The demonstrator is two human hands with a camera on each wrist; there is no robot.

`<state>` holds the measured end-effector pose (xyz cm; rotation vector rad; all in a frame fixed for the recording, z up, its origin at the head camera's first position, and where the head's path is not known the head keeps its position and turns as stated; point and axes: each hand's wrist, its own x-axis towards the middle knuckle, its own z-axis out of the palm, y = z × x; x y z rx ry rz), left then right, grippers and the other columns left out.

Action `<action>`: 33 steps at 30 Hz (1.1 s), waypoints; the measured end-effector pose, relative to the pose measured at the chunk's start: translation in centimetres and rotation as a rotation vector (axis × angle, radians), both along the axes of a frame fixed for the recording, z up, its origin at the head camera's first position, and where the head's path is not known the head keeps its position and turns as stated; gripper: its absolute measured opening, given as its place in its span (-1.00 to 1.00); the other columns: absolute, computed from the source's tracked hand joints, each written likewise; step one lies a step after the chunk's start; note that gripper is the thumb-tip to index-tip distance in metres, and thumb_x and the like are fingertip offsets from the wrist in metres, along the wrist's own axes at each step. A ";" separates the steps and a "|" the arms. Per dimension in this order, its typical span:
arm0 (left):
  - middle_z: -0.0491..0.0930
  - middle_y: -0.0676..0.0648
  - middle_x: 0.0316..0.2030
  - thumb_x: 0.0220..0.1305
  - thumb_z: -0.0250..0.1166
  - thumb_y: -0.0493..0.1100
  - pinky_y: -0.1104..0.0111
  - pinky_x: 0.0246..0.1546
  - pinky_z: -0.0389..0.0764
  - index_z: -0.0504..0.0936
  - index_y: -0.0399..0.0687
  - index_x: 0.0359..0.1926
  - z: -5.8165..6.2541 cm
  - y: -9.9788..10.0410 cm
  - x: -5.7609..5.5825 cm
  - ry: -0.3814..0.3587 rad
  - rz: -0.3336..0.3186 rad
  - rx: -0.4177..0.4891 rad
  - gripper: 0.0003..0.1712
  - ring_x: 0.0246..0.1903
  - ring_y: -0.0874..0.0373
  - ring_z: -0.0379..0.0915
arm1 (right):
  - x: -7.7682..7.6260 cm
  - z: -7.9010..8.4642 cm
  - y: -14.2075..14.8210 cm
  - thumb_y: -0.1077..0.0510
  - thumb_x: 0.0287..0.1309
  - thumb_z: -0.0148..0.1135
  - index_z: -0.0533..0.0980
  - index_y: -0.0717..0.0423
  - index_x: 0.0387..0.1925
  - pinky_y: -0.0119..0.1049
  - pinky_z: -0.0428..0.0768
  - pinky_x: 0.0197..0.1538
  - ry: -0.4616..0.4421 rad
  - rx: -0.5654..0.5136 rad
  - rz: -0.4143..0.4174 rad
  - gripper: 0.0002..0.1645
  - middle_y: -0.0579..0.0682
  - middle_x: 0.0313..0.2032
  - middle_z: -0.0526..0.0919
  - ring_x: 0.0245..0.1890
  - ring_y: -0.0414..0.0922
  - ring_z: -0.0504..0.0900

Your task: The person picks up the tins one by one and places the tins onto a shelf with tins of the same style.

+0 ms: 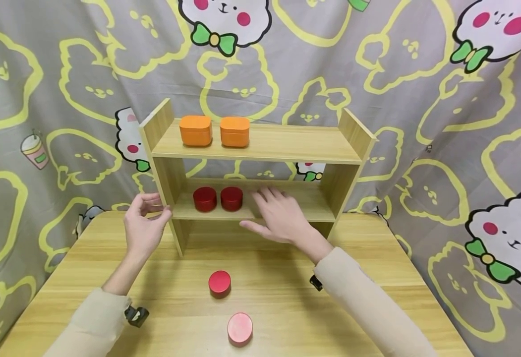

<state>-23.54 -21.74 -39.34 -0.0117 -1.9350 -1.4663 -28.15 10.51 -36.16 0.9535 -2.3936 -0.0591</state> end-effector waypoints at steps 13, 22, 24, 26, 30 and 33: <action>0.59 0.35 -0.26 0.18 0.34 -0.51 0.73 -0.24 0.71 0.60 -0.39 0.00 -0.1 -0.1 -0.1 0.009 -0.001 0.011 -0.66 -0.31 0.53 0.61 | 3.5 -1.1 1.8 -0.64 0.38 -0.19 0.52 0.08 0.34 -0.11 0.80 0.03 0.070 0.004 0.069 0.02 0.03 0.11 0.70 0.09 0.03 0.71; 0.60 0.32 -0.26 0.17 0.36 -0.50 0.71 -0.24 0.72 0.62 -0.38 0.00 -0.2 -0.1 -0.3 0.019 -0.010 0.009 -0.66 -0.31 0.51 0.62 | 6.0 -2.5 3.0 -0.63 0.43 -0.45 0.54 0.04 0.30 -0.15 0.78 0.03 0.101 -0.024 0.157 0.05 -0.02 0.05 0.71 0.01 -0.02 0.71; 0.60 0.32 -0.26 0.17 0.37 -0.49 0.71 -0.24 0.72 0.62 -0.37 0.00 -0.3 -0.2 -0.3 0.019 -0.008 0.011 -0.65 -0.31 0.50 0.62 | 6.6 -2.7 3.1 -0.64 0.41 -0.31 0.53 0.03 0.31 -0.15 0.78 0.08 0.075 -0.027 0.177 0.02 -0.03 0.07 0.70 0.04 -0.03 0.71; 0.60 0.33 -0.26 0.17 0.37 -0.50 0.73 -0.25 0.71 0.62 -0.36 0.01 -0.3 -0.2 -0.3 0.020 -0.003 0.014 -0.65 -0.31 0.51 0.61 | 7.1 -2.9 3.2 -0.64 0.35 -0.14 0.54 0.03 0.31 -0.14 0.78 0.11 0.053 -0.028 0.204 -0.01 -0.04 0.08 0.70 0.06 -0.04 0.71; 0.60 0.32 -0.26 0.17 0.37 -0.50 0.73 -0.24 0.71 0.62 -0.37 0.00 -0.3 -0.2 -0.3 0.025 -0.004 0.013 -0.66 -0.32 0.50 0.61 | 8.1 -3.7 3.2 -0.63 0.23 0.07 0.54 0.01 0.30 -0.19 0.77 0.03 0.044 -0.008 0.255 -0.02 -0.07 0.07 0.71 0.07 -0.08 0.70; 0.60 0.31 -0.26 0.17 0.36 -0.50 0.71 -0.24 0.72 0.62 -0.37 -0.02 -0.2 -0.1 -0.2 0.026 -0.009 0.009 -0.67 -0.32 0.49 0.62 | 8.7 -4.6 3.1 -0.64 0.19 0.10 0.54 0.00 0.30 -0.25 0.73 -0.05 0.053 0.011 0.296 -0.01 -0.09 0.06 0.70 0.06 -0.11 0.69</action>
